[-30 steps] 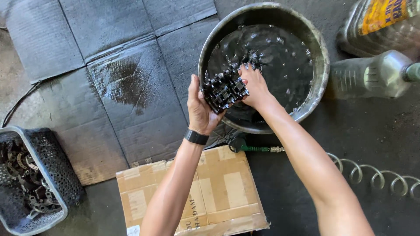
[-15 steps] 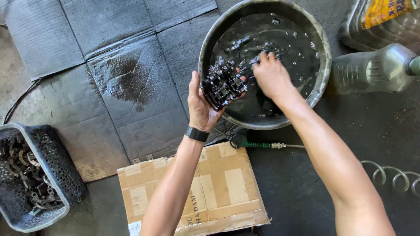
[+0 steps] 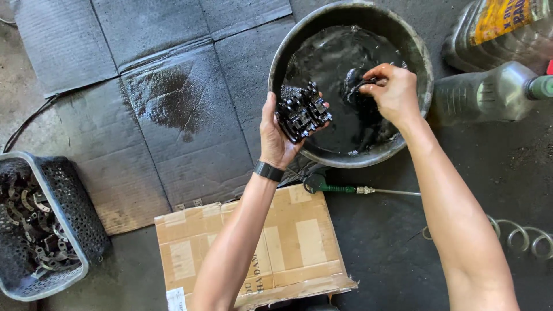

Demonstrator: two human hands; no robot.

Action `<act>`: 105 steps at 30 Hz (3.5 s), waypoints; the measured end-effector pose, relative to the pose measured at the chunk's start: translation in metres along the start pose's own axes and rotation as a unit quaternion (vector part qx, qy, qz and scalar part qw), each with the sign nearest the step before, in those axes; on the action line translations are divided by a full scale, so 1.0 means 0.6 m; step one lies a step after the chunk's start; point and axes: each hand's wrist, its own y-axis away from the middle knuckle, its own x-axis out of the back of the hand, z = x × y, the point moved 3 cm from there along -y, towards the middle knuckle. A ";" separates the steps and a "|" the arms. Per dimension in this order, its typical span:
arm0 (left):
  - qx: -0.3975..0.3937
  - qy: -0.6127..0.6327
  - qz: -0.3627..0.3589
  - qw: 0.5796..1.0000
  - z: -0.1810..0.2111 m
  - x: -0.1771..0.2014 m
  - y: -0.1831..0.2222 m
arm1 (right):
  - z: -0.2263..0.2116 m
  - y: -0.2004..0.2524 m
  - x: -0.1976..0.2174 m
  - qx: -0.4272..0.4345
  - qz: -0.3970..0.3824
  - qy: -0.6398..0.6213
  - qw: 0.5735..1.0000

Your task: Cleaning a motorcycle engine component with solvent in a basin and an air pressure nozzle.

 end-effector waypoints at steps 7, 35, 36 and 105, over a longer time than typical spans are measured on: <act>0.010 0.019 -0.005 1.000 -0.006 0.000 0.002 | 0.010 0.011 0.006 -0.112 0.056 -0.200 0.972; 0.027 0.019 -0.020 0.999 -0.045 0.016 -0.007 | -0.165 0.119 -0.026 -0.005 0.045 -0.046 0.998; 0.025 0.014 -0.018 0.999 -0.047 0.018 -0.008 | -0.171 0.121 -0.027 -0.013 0.043 -0.038 0.998; -0.034 -0.360 0.146 0.921 -0.027 0.010 -0.020 | -0.220 0.166 -0.062 0.200 0.016 0.090 0.976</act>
